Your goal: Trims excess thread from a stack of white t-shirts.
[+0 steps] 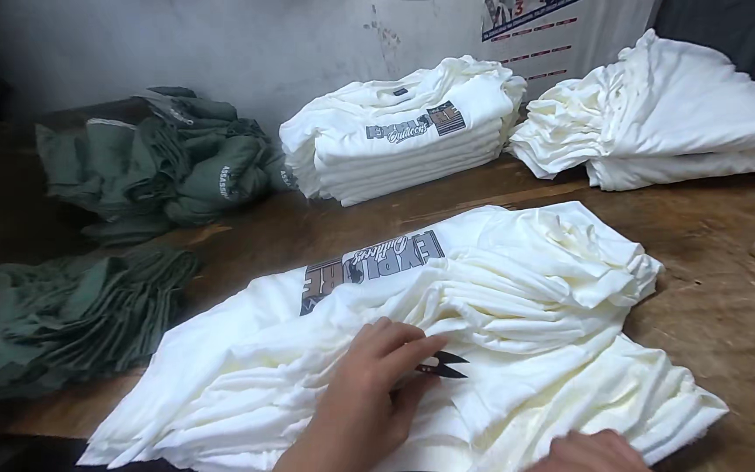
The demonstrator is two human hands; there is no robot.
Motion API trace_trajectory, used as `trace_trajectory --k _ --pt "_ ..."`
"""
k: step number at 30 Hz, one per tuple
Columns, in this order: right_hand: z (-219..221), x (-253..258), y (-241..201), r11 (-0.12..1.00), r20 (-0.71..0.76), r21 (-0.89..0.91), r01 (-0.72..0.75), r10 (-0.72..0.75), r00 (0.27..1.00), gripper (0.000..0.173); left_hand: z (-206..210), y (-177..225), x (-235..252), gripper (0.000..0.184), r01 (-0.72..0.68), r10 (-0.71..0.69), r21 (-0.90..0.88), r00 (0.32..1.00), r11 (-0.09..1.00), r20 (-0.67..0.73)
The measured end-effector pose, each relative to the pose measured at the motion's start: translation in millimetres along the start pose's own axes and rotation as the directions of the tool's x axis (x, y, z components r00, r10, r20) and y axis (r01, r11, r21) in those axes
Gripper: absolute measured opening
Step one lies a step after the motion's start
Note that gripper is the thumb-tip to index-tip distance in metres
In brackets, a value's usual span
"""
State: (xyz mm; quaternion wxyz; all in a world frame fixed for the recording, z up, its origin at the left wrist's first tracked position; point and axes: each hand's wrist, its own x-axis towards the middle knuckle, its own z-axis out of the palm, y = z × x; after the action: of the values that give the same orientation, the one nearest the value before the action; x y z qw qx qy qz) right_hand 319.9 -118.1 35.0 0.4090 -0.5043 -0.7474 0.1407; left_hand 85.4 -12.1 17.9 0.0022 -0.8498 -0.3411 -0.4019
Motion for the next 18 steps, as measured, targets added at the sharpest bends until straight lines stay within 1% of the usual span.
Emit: trace_trajectory --k 1,2,3,4,5,6,7,8,11,14,16,18 --pt "5.1 4.1 -3.9 0.994 -0.116 -0.108 -0.016 0.003 0.993 0.037 1.8 1.2 0.7 0.036 0.002 -0.002 0.015 1.0 1.0 -0.011" --pt "11.9 8.8 -6.4 0.977 -0.196 -0.21 -0.033 -0.009 0.981 0.038 3.9 1.7 0.5 0.038 0.007 -0.006 0.026 1.0 1.0 -0.013" --pt "19.4 12.9 -7.9 0.952 -0.228 -0.301 -0.054 -0.017 0.973 0.041 6.3 1.8 -0.6 0.039 0.009 -0.009 0.032 1.0 0.999 -0.011" --pt "26.3 15.1 -8.3 0.928 -0.221 -0.367 -0.072 -0.011 0.975 0.042 8.7 1.9 -2.8 0.036 0.008 -0.008 0.033 1.0 0.999 -0.008" --pt "32.2 15.3 -7.5 0.917 -0.194 -0.39 -0.08 0.003 0.981 0.035 10.4 1.5 -5.5 0.029 -0.003 0.003 0.038 1.0 0.999 -0.016" --pt "37.1 13.7 -5.1 0.924 -0.172 -0.375 -0.08 0.016 0.985 0.023 10.6 0.7 -8.7 0.022 -0.013 0.014 0.05 1.0 0.999 -0.022" --pt "39.7 10.9 -2.2 0.943 -0.157 -0.324 -0.081 0.031 0.987 0.015 9.4 -0.3 -11.4 0.019 -0.022 0.024 0.062 0.999 0.998 -0.028" --pt "39.5 7.9 0.4 0.967 -0.14 -0.243 -0.081 0.048 0.989 0.013 7.3 -1.4 -13.5 0.018 -0.027 0.029 0.073 0.999 0.997 -0.031" --pt "34.3 0.0 6.3 0.993 -0.114 -0.053 -0.101 0.095 0.989 0.015 3.9 -3.7 -19.0 0.018 -0.026 0.029 0.068 0.999 0.997 -0.033" --pt "30.3 -0.3 8.3 0.995 -0.086 0.067 -0.07 0.075 0.993 0.019 7.0 0.8 -18.1 0.018 -0.028 0.029 0.013 0.999 1.0 -0.027" --pt "30.1 0.1 8.7 0.99 -0.088 0.131 -0.061 0.073 0.993 0.019 9.6 4.9 -16.7 0.017 -0.029 0.028 -0.045 0.999 0.999 -0.017" --pt "29.4 -0.2 9.5 0.988 -0.081 0.147 -0.05 0.063 0.995 0.018 11.1 7.3 -15.1 0.017 -0.036 0.035 -0.065 0.999 0.997 -0.011"
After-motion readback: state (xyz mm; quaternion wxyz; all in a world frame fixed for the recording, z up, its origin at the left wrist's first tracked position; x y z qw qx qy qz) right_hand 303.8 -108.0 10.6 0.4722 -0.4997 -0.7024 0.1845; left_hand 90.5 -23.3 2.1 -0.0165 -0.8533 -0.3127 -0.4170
